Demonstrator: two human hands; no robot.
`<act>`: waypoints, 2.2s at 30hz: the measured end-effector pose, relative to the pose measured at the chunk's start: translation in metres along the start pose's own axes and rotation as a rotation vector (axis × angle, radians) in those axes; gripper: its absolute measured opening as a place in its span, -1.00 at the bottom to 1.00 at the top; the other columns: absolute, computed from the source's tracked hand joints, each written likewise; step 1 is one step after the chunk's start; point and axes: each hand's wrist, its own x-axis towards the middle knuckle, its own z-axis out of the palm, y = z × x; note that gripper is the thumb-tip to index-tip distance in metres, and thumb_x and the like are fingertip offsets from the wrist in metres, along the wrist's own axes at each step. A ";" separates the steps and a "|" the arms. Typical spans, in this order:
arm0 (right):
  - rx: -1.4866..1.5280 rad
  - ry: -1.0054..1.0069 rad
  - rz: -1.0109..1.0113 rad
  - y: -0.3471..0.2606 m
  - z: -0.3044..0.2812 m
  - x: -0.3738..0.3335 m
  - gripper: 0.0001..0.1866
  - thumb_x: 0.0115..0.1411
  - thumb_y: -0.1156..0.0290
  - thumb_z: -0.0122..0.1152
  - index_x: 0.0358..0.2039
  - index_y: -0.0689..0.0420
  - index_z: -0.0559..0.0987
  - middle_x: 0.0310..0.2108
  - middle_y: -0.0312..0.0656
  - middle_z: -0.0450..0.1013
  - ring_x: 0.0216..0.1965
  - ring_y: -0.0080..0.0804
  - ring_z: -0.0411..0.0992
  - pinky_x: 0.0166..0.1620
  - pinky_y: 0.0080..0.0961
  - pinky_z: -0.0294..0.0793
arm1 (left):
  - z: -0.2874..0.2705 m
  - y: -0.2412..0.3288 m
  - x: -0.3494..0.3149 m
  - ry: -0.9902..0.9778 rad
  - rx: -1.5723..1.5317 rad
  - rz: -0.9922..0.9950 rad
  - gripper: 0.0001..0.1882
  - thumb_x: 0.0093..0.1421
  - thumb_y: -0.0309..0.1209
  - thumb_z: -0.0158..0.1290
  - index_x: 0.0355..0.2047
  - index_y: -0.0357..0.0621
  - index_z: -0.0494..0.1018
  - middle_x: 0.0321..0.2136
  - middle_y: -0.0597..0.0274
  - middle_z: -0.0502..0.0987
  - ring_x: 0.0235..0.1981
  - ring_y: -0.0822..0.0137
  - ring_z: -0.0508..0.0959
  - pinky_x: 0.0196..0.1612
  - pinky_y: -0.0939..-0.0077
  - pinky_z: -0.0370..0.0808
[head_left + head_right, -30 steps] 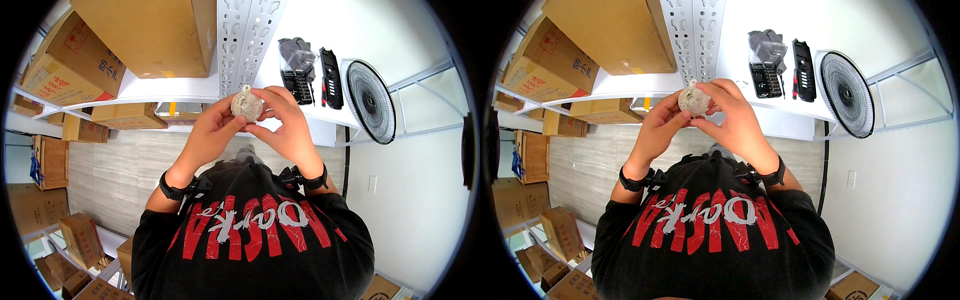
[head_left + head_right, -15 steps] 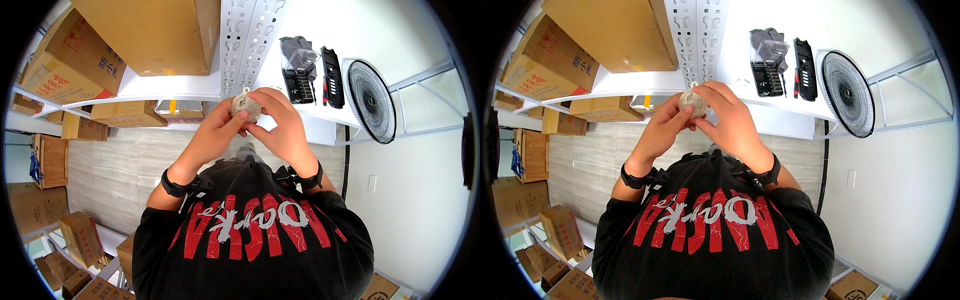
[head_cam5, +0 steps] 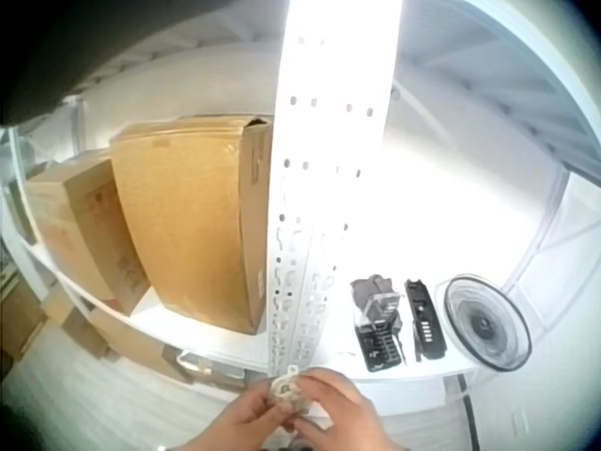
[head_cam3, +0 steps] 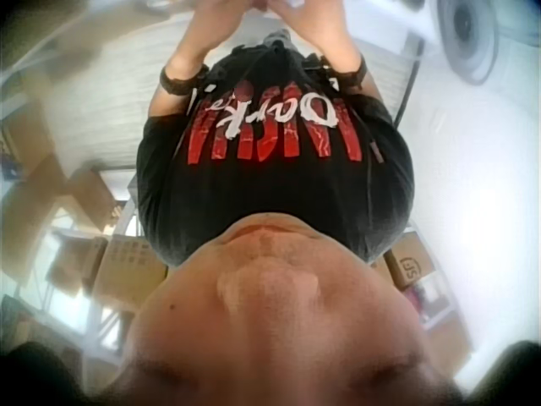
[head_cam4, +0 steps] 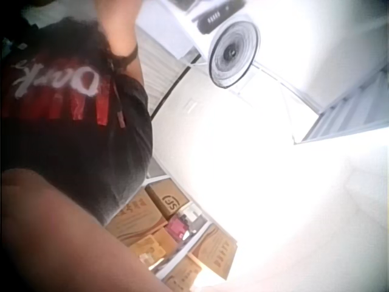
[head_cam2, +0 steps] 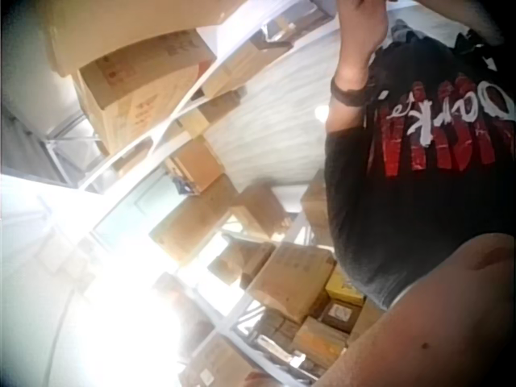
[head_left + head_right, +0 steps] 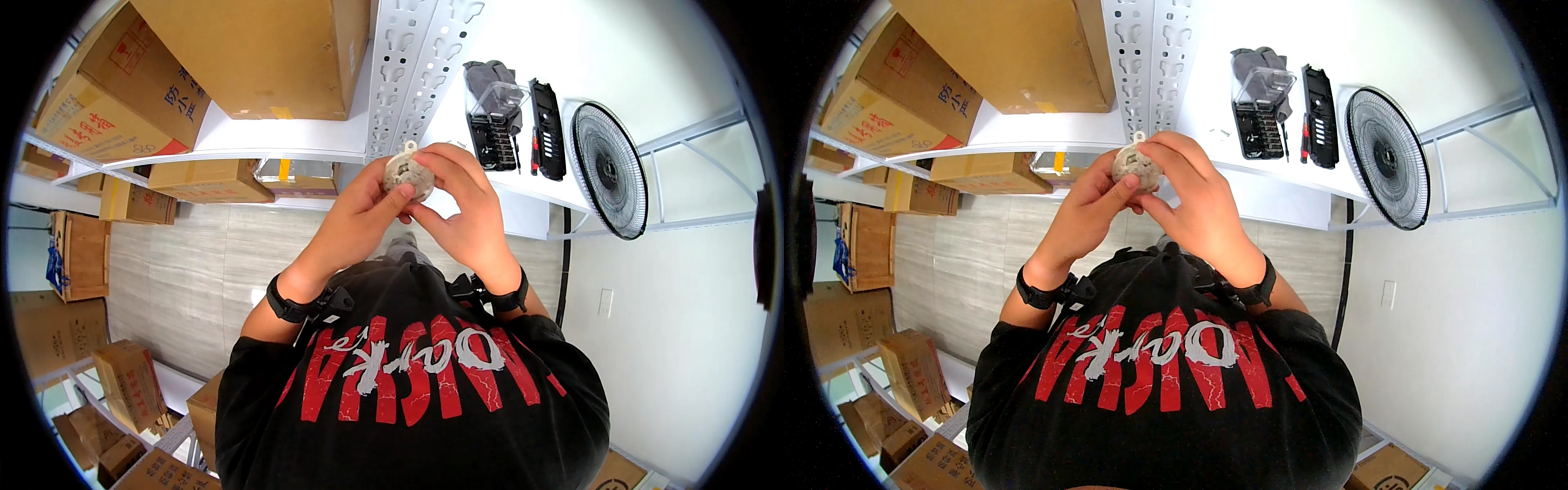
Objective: The person holds a white plastic mechanical component and repeatedly inserts and removes small metal pieces. They use a red screwdriver to adjust the component and continue manipulating the parts by hand.
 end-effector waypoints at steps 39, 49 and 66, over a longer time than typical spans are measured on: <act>0.285 -0.025 0.053 0.013 -0.003 0.005 -0.52 -0.01 0.57 0.37 -0.03 0.24 0.50 0.01 -0.14 0.36 -0.05 -0.32 0.44 -0.17 -0.48 0.56 | 0.003 -0.005 0.015 0.246 -0.101 -0.004 -0.62 0.36 -0.25 -0.07 -0.03 -0.33 0.48 -0.33 0.19 0.58 -0.34 0.42 0.61 -0.33 0.60 0.58; 0.566 -0.120 0.511 0.014 -0.009 0.004 -0.86 0.24 0.44 0.18 -0.27 0.25 0.55 -0.49 -0.33 0.46 -0.47 -0.68 0.36 -0.43 -0.74 0.34 | 0.002 0.004 0.010 0.205 -0.017 0.055 -0.60 0.38 -0.25 -0.12 -0.02 -0.37 0.45 -0.32 0.08 0.60 -0.40 0.31 0.65 -0.35 0.54 0.62; 0.642 -0.181 0.496 0.013 -0.012 0.005 -0.87 0.26 0.47 0.15 -0.23 0.25 0.50 -0.45 -0.34 0.48 -0.46 -0.72 0.38 -0.43 -0.76 0.32 | 0.001 0.007 0.011 0.206 -0.018 0.088 -0.62 0.36 -0.25 -0.05 -0.03 -0.35 0.46 -0.31 0.16 0.58 -0.34 0.39 0.62 -0.29 0.56 0.60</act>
